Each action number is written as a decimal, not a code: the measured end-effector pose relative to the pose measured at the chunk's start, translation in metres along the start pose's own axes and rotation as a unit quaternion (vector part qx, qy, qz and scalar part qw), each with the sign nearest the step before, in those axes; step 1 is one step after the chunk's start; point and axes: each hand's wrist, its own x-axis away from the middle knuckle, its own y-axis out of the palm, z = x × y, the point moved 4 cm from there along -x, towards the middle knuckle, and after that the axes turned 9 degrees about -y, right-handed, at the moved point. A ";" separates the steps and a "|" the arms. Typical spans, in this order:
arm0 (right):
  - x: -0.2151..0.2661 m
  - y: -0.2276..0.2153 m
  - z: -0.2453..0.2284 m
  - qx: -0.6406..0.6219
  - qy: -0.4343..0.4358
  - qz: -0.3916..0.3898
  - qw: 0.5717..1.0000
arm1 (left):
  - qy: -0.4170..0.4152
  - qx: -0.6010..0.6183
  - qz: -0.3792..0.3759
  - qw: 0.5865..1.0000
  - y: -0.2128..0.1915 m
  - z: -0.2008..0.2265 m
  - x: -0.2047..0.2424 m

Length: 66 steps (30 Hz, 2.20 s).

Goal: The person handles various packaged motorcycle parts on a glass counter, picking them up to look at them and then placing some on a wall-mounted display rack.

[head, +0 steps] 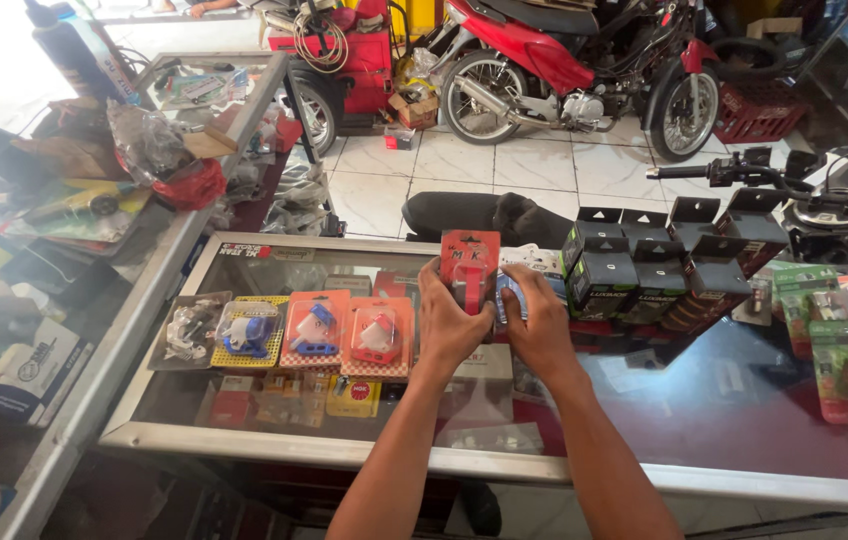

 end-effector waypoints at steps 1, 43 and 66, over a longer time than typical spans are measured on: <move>-0.002 0.000 -0.007 -0.021 0.010 0.007 1.000 | 0.000 0.014 -0.005 1.000 -0.002 0.003 0.002; 0.022 -0.033 -0.095 -0.190 0.139 0.303 0.923 | -0.180 0.394 -0.347 0.832 -0.030 -0.080 0.105; 0.172 -0.087 -0.191 -0.056 0.256 0.448 0.855 | -0.162 0.263 -0.642 0.701 -0.055 -0.072 0.184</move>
